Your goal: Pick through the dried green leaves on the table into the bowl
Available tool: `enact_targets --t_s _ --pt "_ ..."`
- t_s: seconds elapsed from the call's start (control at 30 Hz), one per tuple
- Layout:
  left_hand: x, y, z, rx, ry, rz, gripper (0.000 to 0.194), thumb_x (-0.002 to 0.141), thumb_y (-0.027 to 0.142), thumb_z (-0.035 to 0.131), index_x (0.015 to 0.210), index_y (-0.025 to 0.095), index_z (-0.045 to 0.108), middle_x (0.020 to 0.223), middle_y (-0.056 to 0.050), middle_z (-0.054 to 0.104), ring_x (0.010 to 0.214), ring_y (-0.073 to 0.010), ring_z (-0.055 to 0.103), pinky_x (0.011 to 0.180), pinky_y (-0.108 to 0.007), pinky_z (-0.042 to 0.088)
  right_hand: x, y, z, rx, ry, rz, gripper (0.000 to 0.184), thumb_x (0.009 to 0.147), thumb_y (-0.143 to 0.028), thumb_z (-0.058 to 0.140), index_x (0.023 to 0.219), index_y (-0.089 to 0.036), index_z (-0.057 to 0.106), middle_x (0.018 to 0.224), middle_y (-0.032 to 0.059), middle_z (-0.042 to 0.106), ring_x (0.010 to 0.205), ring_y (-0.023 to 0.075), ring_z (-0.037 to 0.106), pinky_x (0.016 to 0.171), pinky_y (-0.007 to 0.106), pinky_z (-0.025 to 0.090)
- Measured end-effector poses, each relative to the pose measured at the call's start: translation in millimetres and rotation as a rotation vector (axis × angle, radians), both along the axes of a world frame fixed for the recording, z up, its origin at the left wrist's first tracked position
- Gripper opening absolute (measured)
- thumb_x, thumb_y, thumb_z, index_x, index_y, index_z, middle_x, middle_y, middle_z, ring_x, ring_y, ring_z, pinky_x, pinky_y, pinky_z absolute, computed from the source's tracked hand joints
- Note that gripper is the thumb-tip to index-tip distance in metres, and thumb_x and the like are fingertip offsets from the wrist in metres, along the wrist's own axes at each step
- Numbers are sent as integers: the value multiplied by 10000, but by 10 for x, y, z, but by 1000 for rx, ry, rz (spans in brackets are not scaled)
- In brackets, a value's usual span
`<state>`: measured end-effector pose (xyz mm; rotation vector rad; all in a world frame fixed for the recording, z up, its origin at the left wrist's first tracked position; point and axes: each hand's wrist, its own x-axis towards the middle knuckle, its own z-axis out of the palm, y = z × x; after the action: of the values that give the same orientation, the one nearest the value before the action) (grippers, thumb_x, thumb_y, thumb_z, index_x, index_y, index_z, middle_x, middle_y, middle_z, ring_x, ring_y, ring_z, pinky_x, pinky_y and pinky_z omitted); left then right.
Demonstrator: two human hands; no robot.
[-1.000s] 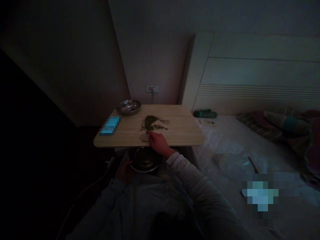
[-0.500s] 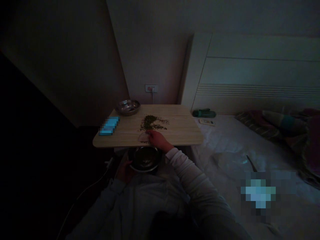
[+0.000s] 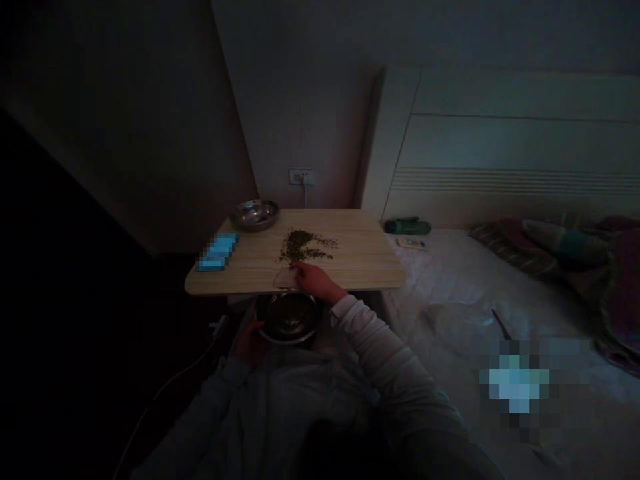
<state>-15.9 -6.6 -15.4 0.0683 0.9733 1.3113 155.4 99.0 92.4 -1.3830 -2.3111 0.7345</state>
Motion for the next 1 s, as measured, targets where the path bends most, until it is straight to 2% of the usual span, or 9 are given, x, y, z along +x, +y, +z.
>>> enact_targets --t_s 0.13,0.3,0.47,0.6,0.73,0.87,1.0 --pt "15 -6 30 4 17 20 337 635 71 595 939 194 669 806 -20 732 979 -254 651 833 -369 526 10 5 -13 0 -23 12 417 833 -135 467 1238 -155 563 1095 99 668 920 173 614 845 282 449" --pt "28 -15 60 10 21 26 272 647 76 590 880 191 671 775 -20 729 970 -253 655 834 -367 527 19 13 -45 10 -20 26 413 825 -146 487 1229 -160 572 1078 93 674 912 174 614 845 286 450" --pt "36 -19 93 2 32 8 304 660 75 575 923 198 662 744 -15 720 979 -251 654 873 -382 513 31 24 -62 20 -18 47 404 828 -149 477 1219 -157 580 1085 95 672 912 177 615 837 287 452" --pt "36 -20 73 5 23 1 322 668 97 572 962 198 656 800 -29 732 996 -274 645 876 -407 511 31 10 -54 23 -29 58 414 812 -147 484 1213 -164 586 1083 87 675 914 182 615 834 286 451" --pt "20 -22 34 35 27 -7 318 648 105 597 945 202 657 820 -22 733 989 -269 646 866 -407 515 24 -40 -58 37 -48 62 375 809 -167 495 1158 -192 631 996 68 697 855 191 620 818 301 444" --pt "1 -12 3 40 40 -30 307 636 117 606 924 206 666 812 -23 733 970 -266 653 823 -395 529 50 -43 -112 1 47 85 377 797 -172 498 1148 -186 634 904 46 689 771 163 593 778 288 433" --pt "14 -9 22 29 45 -22 283 610 106 597 861 210 674 777 -11 734 914 -254 669 806 -380 536 152 43 -201 -71 308 64 370 763 -195 518 1116 -168 627 829 16 642 715 130 531 715 265 424"
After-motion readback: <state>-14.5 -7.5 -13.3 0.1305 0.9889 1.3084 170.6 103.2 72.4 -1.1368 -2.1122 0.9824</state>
